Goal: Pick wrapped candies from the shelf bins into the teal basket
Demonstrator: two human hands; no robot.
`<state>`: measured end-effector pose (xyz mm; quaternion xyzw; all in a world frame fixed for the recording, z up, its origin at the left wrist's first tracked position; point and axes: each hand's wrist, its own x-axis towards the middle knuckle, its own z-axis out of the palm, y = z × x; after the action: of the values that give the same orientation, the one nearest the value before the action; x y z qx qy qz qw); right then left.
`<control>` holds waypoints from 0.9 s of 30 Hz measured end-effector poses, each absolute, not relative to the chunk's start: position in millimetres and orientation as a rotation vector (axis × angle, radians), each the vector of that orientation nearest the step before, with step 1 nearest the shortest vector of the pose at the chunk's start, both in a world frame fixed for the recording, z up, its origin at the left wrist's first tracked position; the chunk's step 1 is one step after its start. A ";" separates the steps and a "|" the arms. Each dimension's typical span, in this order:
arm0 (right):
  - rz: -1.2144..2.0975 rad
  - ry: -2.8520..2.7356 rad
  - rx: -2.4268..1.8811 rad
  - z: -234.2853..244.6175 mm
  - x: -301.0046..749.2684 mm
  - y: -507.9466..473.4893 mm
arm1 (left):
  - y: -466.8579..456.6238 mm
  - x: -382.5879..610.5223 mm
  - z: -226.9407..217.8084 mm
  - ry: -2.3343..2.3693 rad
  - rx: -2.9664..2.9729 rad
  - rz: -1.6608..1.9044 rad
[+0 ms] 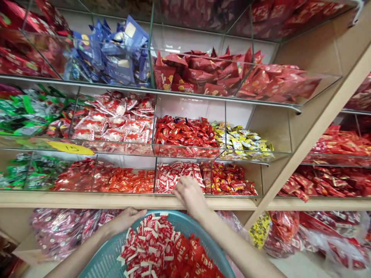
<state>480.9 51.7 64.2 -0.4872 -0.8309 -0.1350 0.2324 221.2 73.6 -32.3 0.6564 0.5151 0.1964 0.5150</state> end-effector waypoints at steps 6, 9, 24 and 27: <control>-0.603 -2.297 -1.463 56.0 516.0 102.7 | 68.6 225.9 -19.8 1.220 1.582 0.470; -0.616 -2.381 -1.441 51.3 515.7 108.5 | 65.2 228.9 -12.2 1.229 1.573 0.469; -0.690 -2.428 -1.600 52.2 503.0 112.3 | 72.5 223.3 -29.9 1.240 1.558 0.491; -0.745 -2.410 -1.632 51.8 502.3 110.7 | 72.7 222.2 -32.4 1.263 1.527 0.492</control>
<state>502.3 110.7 51.8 -0.5418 -0.8003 -0.2475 0.0686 222.2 72.7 -32.4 0.6375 0.5273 0.2056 0.5228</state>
